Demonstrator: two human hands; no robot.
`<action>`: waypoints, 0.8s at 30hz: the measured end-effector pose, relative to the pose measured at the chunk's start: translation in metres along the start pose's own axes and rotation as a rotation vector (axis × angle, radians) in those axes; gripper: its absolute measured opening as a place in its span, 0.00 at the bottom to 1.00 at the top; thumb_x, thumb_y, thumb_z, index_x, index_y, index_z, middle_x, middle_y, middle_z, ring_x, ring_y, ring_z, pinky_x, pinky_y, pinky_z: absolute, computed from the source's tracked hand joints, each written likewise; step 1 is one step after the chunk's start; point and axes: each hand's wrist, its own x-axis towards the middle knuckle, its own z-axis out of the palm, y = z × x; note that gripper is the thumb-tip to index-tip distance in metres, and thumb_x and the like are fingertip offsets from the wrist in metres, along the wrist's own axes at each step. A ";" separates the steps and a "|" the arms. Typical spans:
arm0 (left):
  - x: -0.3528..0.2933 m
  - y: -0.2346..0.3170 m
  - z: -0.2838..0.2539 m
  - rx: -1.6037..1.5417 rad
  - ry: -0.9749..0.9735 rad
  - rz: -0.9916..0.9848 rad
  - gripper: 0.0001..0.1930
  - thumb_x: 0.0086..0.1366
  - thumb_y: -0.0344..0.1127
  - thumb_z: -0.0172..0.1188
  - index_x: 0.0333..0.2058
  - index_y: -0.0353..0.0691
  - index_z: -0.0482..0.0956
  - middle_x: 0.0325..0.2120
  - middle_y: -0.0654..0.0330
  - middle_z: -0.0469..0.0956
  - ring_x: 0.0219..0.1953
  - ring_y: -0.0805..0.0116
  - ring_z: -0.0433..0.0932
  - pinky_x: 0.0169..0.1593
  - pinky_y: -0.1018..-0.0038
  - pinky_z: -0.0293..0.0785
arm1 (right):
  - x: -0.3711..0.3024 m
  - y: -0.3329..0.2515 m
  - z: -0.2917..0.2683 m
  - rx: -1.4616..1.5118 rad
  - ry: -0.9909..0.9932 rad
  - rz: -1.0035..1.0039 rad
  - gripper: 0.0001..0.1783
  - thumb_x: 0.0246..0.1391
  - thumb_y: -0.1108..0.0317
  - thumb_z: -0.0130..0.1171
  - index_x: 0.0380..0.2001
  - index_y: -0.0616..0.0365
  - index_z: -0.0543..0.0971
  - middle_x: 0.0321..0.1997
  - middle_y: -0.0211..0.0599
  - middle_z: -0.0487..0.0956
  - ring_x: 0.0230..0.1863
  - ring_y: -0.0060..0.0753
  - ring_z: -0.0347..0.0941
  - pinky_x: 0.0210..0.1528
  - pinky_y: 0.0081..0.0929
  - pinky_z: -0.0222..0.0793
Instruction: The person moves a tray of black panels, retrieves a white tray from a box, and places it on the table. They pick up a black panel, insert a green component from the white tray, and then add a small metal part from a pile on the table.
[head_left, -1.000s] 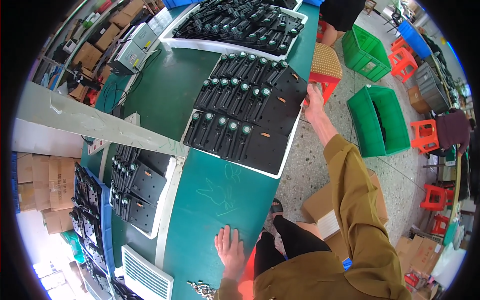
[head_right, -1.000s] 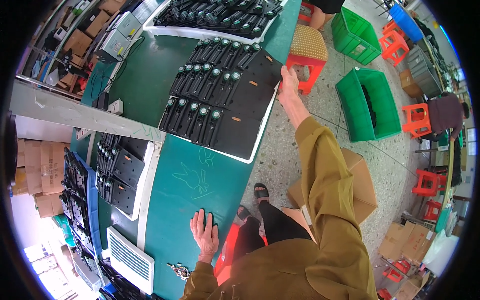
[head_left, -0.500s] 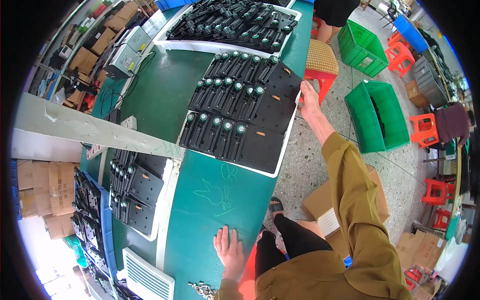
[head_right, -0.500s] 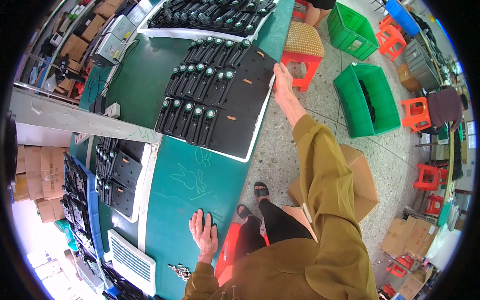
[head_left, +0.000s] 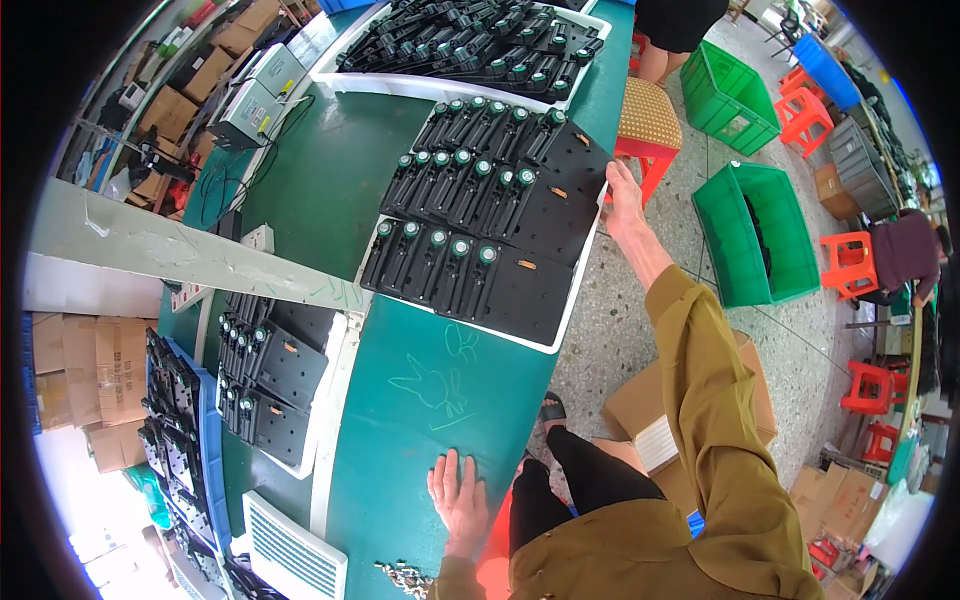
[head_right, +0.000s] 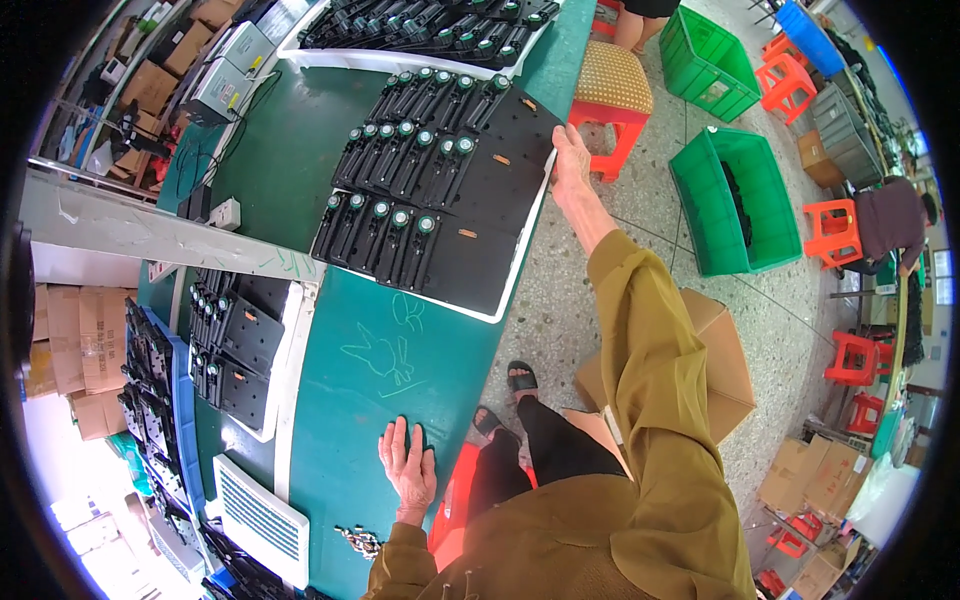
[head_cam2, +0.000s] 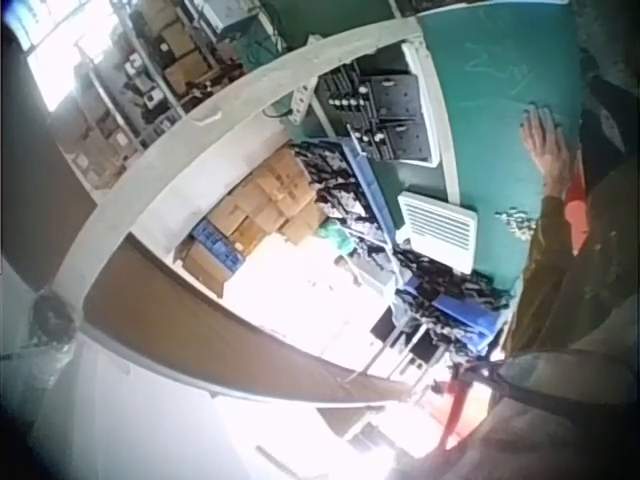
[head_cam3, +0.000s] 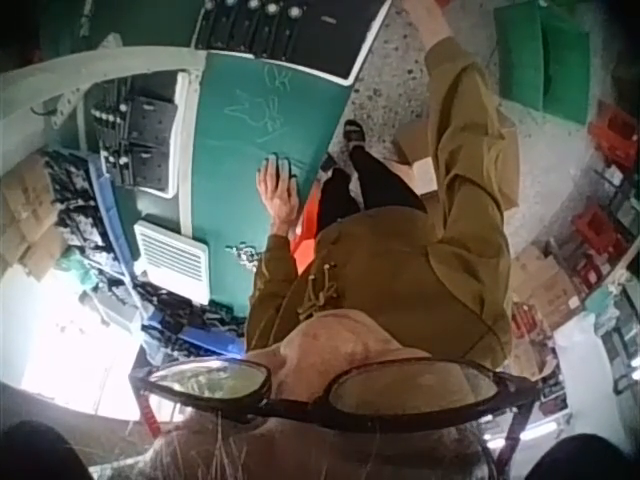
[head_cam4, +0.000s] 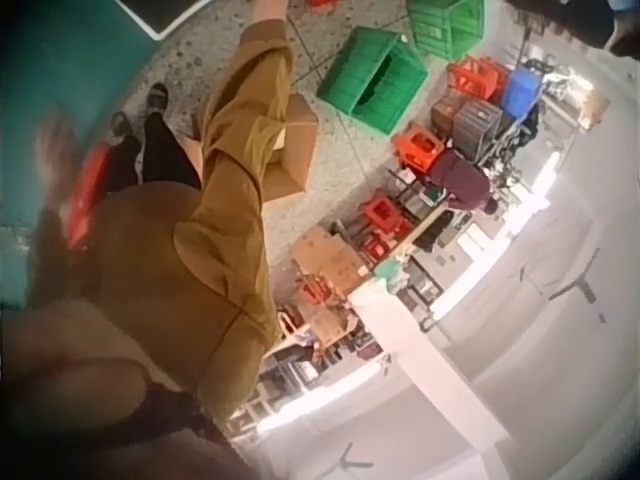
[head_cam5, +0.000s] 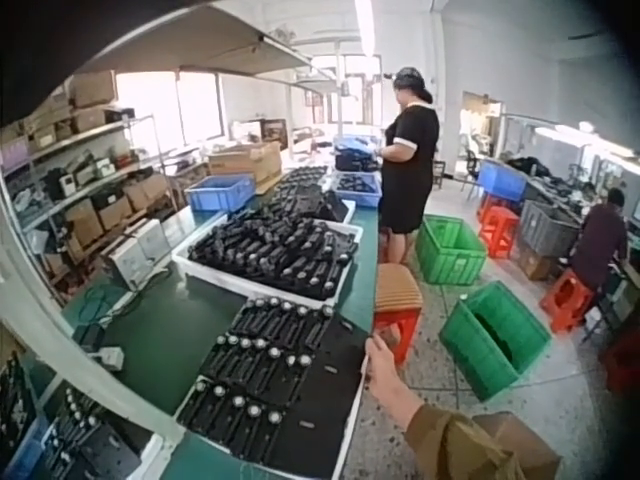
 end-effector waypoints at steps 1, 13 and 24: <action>-0.001 -0.001 0.000 -0.001 0.001 -0.002 0.19 0.61 0.37 0.53 0.51 0.40 0.74 0.59 0.50 0.64 0.61 0.47 0.60 0.63 0.50 0.51 | -0.001 0.001 0.001 0.000 -0.001 0.002 0.32 0.60 0.50 0.51 0.65 0.40 0.57 0.67 0.21 0.59 0.67 0.30 0.51 0.54 0.55 0.56; 0.003 0.003 -0.002 -0.004 -0.006 -0.005 0.19 0.62 0.37 0.52 0.51 0.40 0.74 0.59 0.50 0.64 0.61 0.47 0.60 0.63 0.50 0.50 | 0.025 0.016 -0.018 -0.026 0.014 -0.036 0.29 0.62 0.53 0.47 0.65 0.39 0.57 0.64 0.18 0.62 0.65 0.27 0.55 0.53 0.55 0.57; 0.005 0.006 -0.007 -0.004 -0.001 -0.012 0.19 0.60 0.37 0.53 0.51 0.41 0.75 0.59 0.51 0.64 0.61 0.47 0.60 0.62 0.50 0.52 | 0.022 0.022 -0.029 0.108 0.067 0.013 0.31 0.58 0.53 0.53 0.63 0.40 0.59 0.57 0.22 0.65 0.60 0.27 0.57 0.54 0.53 0.53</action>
